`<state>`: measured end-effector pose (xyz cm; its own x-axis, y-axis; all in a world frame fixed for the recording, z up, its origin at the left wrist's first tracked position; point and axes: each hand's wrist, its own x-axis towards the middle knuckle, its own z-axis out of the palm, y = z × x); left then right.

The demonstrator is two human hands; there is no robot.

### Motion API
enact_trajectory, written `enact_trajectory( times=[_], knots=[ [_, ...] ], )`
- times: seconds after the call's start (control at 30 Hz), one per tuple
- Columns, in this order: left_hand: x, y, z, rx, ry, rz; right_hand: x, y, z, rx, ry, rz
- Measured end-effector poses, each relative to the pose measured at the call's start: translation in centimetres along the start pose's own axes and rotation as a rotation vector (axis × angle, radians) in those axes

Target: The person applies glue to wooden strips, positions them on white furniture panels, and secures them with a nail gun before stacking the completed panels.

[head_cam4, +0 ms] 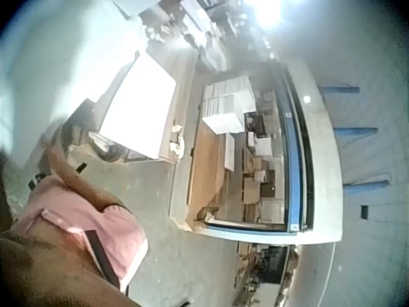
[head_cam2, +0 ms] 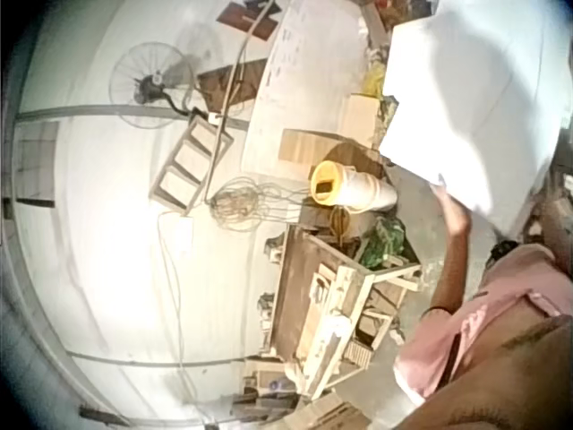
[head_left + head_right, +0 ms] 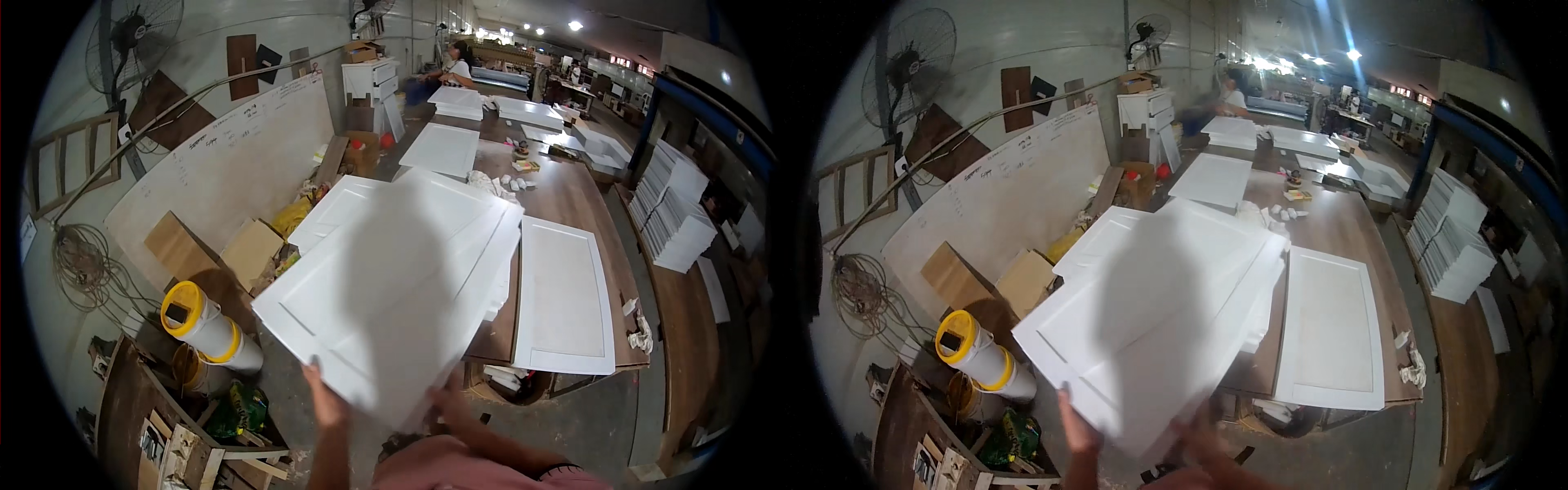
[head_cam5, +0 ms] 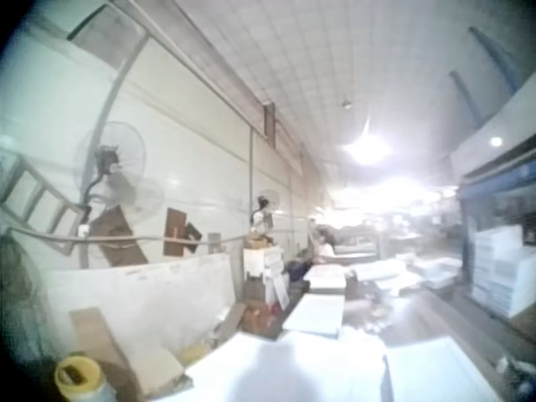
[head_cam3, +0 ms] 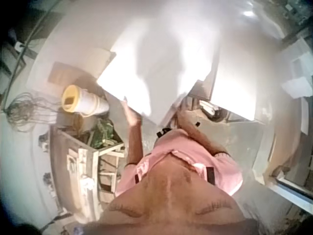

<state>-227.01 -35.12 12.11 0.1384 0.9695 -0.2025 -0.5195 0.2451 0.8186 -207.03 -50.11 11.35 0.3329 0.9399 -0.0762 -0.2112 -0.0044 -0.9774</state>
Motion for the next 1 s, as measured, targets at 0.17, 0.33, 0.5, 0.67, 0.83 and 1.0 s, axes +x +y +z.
enact_trajectory(
  times=[0.17,0.33,0.5,0.67,0.83,1.0],
  knots=[
    [4.6,5.6,-4.8,-0.085,-0.032,-0.062,4.1,-9.2,-4.6,-1.022,-1.081,0.176],
    [6.9,5.9,-8.2,-0.042,-0.011,-0.065,18.4,-16.7,-16.0,-0.377,-0.132,-0.333],
    [9.3,3.9,-5.7,-0.120,0.002,-0.024,38.4,-19.7,-29.5,-0.652,0.192,-0.176],
    [8.6,5.4,-1.6,-0.017,0.111,-0.070,44.8,-16.4,-28.9,-0.544,-0.107,0.178],
    [8.0,5.7,0.3,0.035,0.105,-0.128,43.1,-16.6,-26.9,-0.403,-0.179,0.288],
    [5.0,7.4,-1.2,0.062,0.035,-0.138,36.7,-17.1,-23.4,-0.257,-0.195,0.299]
  ],
)
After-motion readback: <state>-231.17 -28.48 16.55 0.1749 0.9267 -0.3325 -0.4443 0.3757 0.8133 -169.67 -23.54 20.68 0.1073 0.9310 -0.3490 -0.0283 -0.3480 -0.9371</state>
